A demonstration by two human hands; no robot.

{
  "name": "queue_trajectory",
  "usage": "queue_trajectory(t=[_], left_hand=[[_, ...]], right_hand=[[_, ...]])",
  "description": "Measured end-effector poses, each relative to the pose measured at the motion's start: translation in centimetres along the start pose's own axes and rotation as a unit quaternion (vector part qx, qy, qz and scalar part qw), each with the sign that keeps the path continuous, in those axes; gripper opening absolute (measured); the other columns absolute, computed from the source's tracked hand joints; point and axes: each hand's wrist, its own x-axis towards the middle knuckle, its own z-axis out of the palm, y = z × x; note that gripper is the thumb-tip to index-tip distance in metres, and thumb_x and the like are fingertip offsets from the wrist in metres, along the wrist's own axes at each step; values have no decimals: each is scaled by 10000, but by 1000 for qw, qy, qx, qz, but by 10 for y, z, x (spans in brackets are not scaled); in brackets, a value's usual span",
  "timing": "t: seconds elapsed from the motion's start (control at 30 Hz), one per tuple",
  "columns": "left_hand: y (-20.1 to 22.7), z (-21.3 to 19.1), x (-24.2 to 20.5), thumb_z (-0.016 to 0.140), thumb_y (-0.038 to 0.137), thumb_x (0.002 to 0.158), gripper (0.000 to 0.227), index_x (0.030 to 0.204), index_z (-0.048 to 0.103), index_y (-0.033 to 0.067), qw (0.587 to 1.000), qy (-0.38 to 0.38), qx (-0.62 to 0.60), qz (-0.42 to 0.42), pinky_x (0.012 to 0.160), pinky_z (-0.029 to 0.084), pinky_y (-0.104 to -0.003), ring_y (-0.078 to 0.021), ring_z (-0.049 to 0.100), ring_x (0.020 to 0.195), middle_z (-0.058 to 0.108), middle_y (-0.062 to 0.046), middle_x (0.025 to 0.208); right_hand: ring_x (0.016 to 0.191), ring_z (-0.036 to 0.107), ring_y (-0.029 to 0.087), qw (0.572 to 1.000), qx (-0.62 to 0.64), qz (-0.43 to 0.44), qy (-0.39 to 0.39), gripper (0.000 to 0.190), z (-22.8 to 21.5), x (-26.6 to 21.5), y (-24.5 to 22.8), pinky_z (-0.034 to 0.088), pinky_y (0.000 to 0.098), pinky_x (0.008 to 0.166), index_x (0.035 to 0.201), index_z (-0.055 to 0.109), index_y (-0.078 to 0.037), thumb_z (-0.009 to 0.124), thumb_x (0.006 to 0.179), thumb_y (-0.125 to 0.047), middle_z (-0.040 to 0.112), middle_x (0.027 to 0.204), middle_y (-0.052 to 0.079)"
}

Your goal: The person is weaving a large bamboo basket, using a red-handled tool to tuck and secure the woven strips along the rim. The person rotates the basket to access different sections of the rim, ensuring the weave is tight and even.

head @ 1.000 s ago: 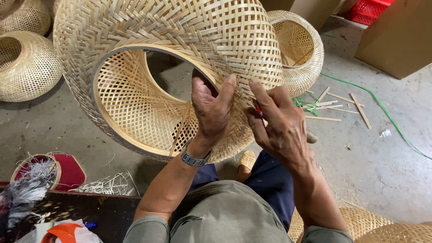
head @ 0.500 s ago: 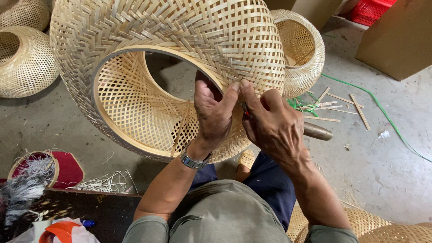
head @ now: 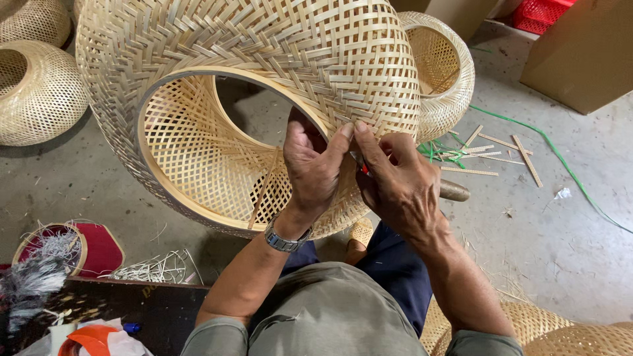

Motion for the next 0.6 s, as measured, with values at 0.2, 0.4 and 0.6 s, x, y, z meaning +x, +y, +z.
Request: queue_trajectory(t=[0.2,0.4,0.6], left_hand=[[-4,-2,-1,645,-47,1046,164,1158,529,-15,999,7,-36,-5,855,620,-268,-144,705,1015,712,-157,1149],[0,2,-1,635,-41,1046,157,1174,546,-21,998,0,-60,-3,870,627,-269,-140,710,995,709,-150,1134],[5,3,-2,623,-43,1056,135,1170,555,-21,999,-6,-44,3,884,630,-264,-141,713,1007,712,-150,1133]], right_hand=[[770,651,186,995,90,45,-3,583,-6,2,-4,560,332,616,1425,606,-110,804,878,-87,582,1025,98],[859,683,169,974,198,102,32,414,-13,9,-11,571,312,698,1367,615,-79,763,981,-44,641,1060,99],[892,682,170,967,226,112,37,392,-12,15,-12,568,306,724,1328,609,-51,753,964,-14,652,1077,98]])
